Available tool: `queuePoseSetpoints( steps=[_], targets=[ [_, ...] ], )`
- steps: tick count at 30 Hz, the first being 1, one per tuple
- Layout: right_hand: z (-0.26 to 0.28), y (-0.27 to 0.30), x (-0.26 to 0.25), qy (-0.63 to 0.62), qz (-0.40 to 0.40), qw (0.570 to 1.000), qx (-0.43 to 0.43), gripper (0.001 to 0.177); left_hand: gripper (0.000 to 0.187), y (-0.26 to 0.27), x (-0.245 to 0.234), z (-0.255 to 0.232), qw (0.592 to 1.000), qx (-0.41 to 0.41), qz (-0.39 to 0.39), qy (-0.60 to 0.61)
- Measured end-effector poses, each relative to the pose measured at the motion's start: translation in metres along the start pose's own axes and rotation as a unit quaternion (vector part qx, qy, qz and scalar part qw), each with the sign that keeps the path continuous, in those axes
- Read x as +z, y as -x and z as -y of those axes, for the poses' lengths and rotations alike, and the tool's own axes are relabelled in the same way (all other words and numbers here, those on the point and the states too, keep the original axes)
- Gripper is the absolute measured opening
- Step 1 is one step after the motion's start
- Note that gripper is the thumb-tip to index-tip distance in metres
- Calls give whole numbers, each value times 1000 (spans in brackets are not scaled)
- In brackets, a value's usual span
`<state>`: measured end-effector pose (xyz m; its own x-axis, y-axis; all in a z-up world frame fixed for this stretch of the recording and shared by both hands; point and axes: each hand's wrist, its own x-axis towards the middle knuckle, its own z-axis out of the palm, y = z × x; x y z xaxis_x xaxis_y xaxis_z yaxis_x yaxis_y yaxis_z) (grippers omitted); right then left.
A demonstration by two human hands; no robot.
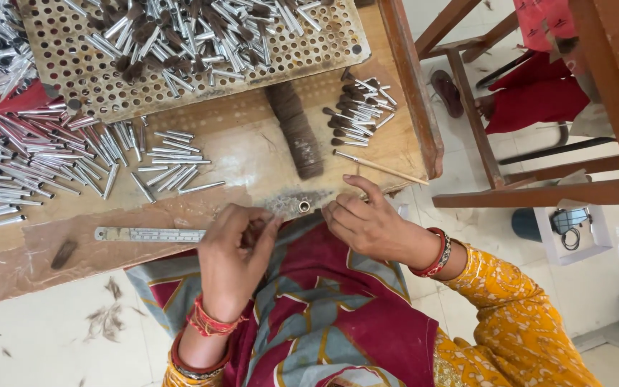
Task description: Assembling small metal pins or brush-like components into metal bushings/tubes using a perforated tray for organization.
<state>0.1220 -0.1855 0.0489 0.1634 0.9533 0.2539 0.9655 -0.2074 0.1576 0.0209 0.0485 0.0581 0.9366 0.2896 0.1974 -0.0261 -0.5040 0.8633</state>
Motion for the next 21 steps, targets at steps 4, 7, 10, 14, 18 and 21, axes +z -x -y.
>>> queuePoseSetpoints(
  steps=[4, 7, 10, 14, 18, 21],
  targets=[
    [3, 0, -4, 3, -61, 998, -5, 21, 18, 11, 15, -6, 997, -29, 59, 49],
    [7, -1, -23, 18, -71, 997, -33, 24, 24, 12, 19, -8, 982, -76, 119, 128],
    [12, 2, -29, 48, -83, 993, -65, 20, 19, 17, 28, -1, 963, -121, 162, 180],
    [19, 5, -27, 75, -91, 990, -77, 20, 11, 23, 33, 0, 962, -117, 164, 183],
    [22, 0, -28, -133, -128, 982, 43, 28, 5, 28, 33, 3, 966, -72, 144, 200],
    [25, 2, -20, -364, -145, 907, 156, 36, 5, 35, 38, 12, 947, -94, 156, 264]
  ],
)
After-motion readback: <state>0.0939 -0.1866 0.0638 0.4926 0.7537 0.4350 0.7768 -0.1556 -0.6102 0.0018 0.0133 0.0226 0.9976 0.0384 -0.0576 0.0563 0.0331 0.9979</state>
